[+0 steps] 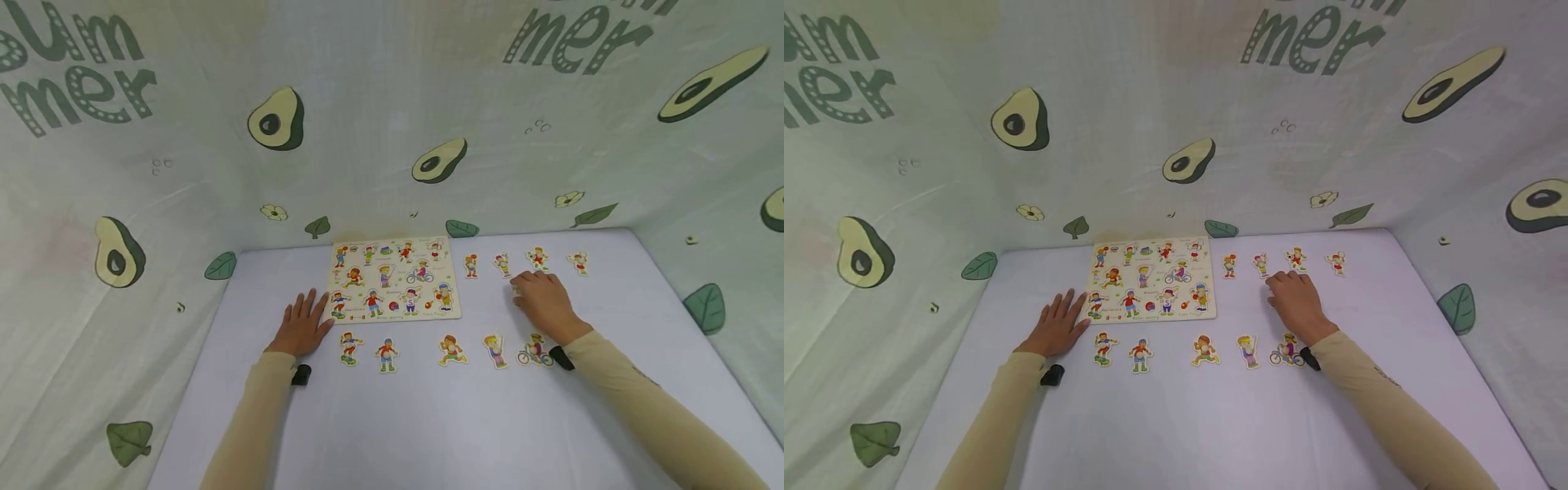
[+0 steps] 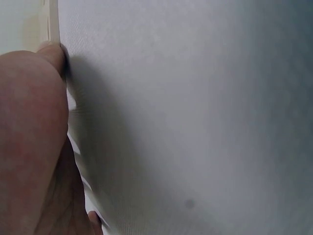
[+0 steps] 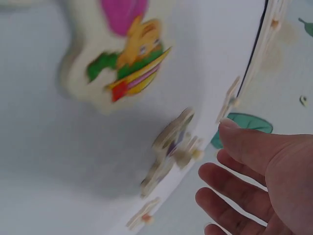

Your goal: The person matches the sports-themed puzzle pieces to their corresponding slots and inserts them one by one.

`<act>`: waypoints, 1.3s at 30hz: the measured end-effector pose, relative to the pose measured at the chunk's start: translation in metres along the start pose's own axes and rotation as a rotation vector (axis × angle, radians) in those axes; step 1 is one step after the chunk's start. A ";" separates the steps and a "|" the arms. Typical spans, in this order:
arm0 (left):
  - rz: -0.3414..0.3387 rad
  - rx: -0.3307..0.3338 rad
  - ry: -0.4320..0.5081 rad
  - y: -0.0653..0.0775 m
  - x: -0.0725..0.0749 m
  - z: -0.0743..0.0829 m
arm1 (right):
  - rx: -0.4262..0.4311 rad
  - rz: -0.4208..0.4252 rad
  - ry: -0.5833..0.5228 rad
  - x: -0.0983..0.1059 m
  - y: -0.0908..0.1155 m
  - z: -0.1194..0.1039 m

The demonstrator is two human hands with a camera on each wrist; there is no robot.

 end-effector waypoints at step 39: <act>-0.034 0.008 -0.024 0.000 -0.003 0.000 | -0.022 -0.024 0.005 -0.006 -0.006 0.020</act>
Point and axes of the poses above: each hand's wrist, its own y-axis away from the middle knuckle, its own x-axis out of the back of the hand, z = x × y, the point moved 8 cm from there along -y, towards the middle knuckle, and after that the axes turned 11 degrees about -y, right-handed, at the moved point
